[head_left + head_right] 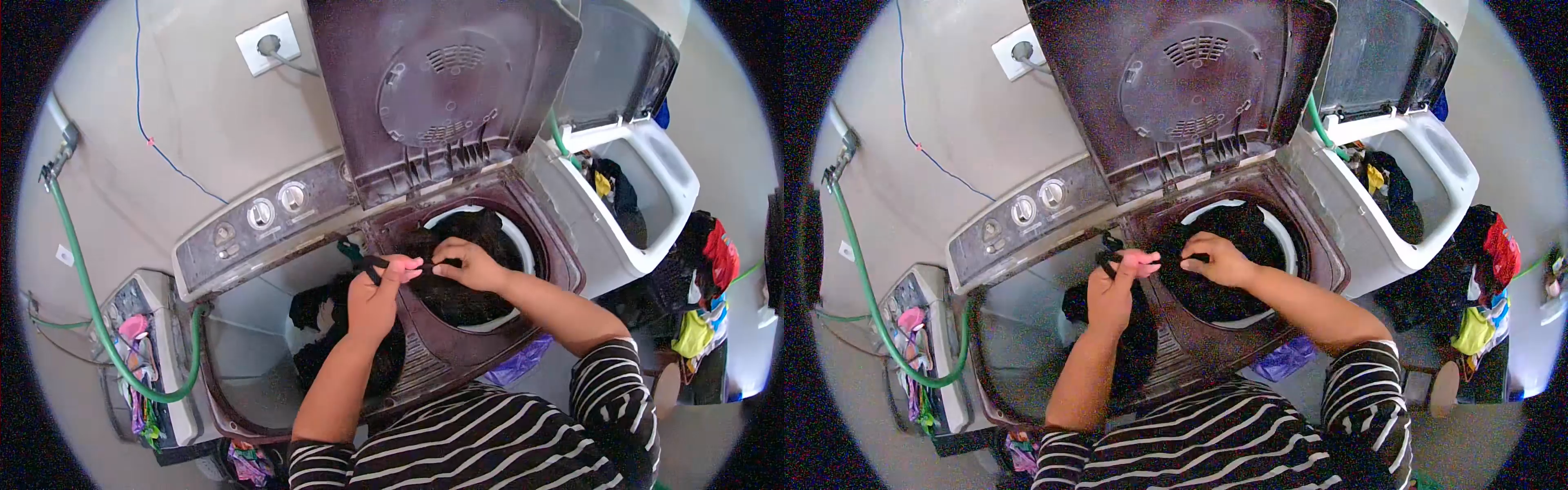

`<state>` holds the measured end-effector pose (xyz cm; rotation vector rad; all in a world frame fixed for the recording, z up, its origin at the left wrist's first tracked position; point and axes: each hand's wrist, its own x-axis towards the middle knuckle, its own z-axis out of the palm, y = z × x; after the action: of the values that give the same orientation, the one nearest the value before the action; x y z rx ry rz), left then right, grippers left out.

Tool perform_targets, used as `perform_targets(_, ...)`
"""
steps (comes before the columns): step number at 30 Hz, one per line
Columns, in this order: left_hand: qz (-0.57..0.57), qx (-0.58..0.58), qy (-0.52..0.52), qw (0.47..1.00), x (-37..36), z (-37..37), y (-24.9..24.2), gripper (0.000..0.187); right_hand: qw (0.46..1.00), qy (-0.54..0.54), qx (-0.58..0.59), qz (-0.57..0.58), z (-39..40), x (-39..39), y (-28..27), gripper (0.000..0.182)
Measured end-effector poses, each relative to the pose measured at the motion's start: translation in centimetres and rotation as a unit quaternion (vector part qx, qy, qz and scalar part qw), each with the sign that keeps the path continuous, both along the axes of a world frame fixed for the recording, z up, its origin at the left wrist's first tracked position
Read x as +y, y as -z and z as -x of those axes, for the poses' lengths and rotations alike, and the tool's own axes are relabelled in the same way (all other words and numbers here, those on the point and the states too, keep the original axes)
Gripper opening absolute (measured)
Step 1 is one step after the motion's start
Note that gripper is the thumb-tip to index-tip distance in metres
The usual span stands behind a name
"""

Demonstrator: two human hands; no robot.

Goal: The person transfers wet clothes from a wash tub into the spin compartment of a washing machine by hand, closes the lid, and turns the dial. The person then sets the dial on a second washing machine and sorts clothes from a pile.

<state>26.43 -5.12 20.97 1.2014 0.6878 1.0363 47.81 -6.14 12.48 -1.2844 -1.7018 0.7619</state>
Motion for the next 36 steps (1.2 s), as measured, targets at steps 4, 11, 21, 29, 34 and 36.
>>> perform_targets(4,-0.075,0.018,0.032,0.997,-0.6,-0.7,-0.9,0.028,1.0,-0.009,-0.013,-0.018,0.0,-0.6,-2.3,0.009)
perform_targets(11,-0.066,-0.047,0.027,0.996,-1.1,0.0,-4.7,0.029,0.996,0.059,0.022,-0.067,-0.2,-1.5,-7.9,0.007)
perform_targets(21,-0.101,0.083,0.056,0.99,1.3,0.2,-1.5,0.024,0.995,0.07,-0.039,-0.057,-3.1,0.1,-6.0,0.003)
perform_targets(29,-0.097,-0.003,0.056,0.994,0.8,-1.5,0.1,0.023,0.977,0.188,0.095,-0.04,-2.2,0.2,-11.1,0.004)
perform_targets(34,-0.04,0.245,0.099,0.964,2.2,0.4,1.2,0.025,0.993,-0.028,-0.082,-0.085,-3.2,-0.3,-2.9,0.002)
perform_targets(36,-0.045,0.21,0.113,0.97,1.7,0.2,3.5,0.024,0.997,0.065,-0.04,-0.011,-3.4,-0.9,-2.7,0.003)
